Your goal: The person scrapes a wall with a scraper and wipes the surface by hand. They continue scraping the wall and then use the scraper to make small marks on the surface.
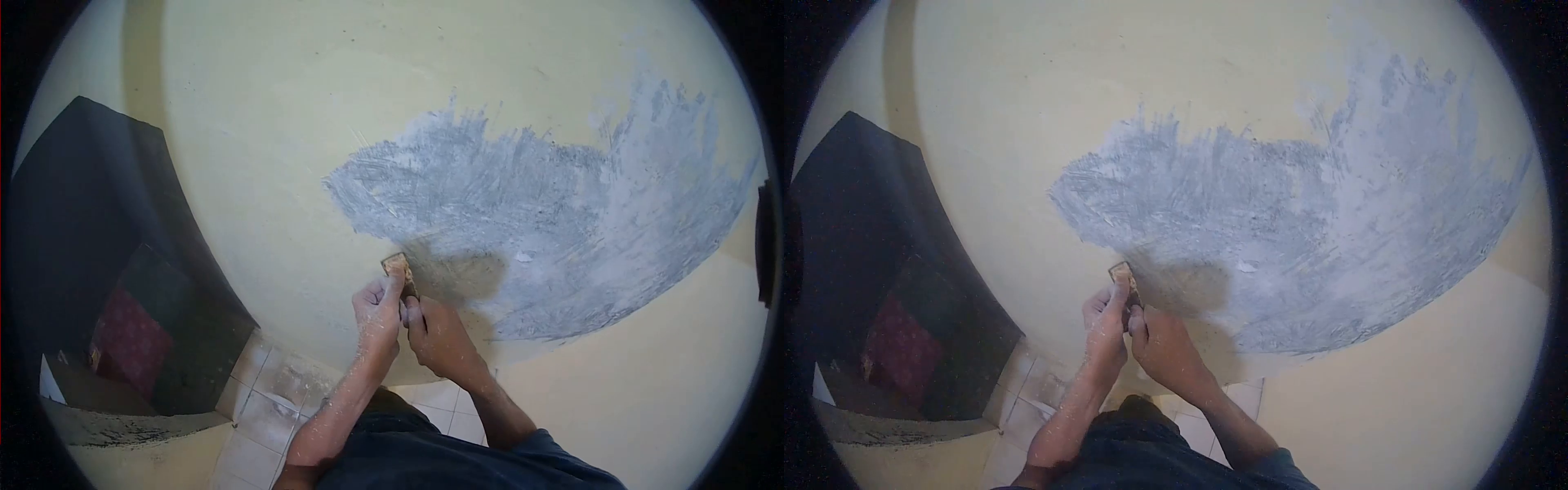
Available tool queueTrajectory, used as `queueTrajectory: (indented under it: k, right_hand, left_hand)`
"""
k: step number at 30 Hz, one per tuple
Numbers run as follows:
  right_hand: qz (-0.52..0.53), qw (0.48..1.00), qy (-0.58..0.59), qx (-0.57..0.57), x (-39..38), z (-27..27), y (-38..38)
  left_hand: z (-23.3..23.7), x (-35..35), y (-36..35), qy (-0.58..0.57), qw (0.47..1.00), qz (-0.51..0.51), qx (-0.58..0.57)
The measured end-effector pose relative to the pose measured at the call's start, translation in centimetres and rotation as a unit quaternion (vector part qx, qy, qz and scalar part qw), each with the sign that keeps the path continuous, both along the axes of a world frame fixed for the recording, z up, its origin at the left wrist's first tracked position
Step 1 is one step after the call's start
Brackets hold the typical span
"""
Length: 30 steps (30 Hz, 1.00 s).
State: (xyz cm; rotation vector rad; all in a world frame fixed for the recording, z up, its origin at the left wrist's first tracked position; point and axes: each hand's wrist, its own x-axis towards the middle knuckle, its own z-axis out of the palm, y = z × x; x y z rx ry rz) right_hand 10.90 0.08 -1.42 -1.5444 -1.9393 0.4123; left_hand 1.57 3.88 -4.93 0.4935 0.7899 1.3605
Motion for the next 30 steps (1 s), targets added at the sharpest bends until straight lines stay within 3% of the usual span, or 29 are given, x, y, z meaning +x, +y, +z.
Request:
queueTrajectory:
  k: [7,10,13,16,17,20,23,27,29,30]
  right_hand:
    - [0.021,0.971,0.159,-0.178,1.3,2.2,-2.6]
    - [-0.038,0.965,0.229,-0.122,2.4,2.8,-5.1]
    - [-0.074,0.954,0.288,0.048,4.3,2.6,-6.4]
    - [0.001,0.942,0.268,0.201,5.5,2.6,-5.9]
    - [0.031,0.896,0.377,0.231,4.1,2.7,-5.1]
    - [0.189,0.743,0.626,0.14,1.0,5.2,-5.0]
    - [0.302,0.726,0.596,0.162,1.3,6.2,-4.2]
    - [0.354,0.737,0.513,0.26,-0.3,10.7,-4.0]
    - [0.248,0.832,0.342,0.359,-1.4,9.0,-1.7]
    - [0.258,0.828,0.364,0.339,-1.9,8.3,-0.5]
  left_hand:
    - [-0.9,-1.5,0.0,0.005,0.999,-0.022,0.044]
    - [-1.7,-3.3,-0.3,0.009,0.997,-0.027,0.065]
    - [-2.5,-4.6,-1.3,0.004,0.993,-0.069,0.101]
    - [-3.3,-4.6,-1.9,0.027,0.977,-0.143,0.153]
    - [-3.4,-4.4,-1.9,0.04,0.97,-0.17,0.172]
    - [-2.6,-3.4,-1.9,0.068,0.973,-0.144,0.165]
    - [-0.6,-3.0,-2.4,0.076,0.981,-0.086,0.156]
    - [-1.3,-4.2,-3.3,0.087,0.989,-0.019,0.116]
    - [-3.5,-5.2,-3.4,0.102,0.99,0.004,0.096]
    - [-4.0,-5.7,-3.7,0.104,0.99,0.019,0.09]
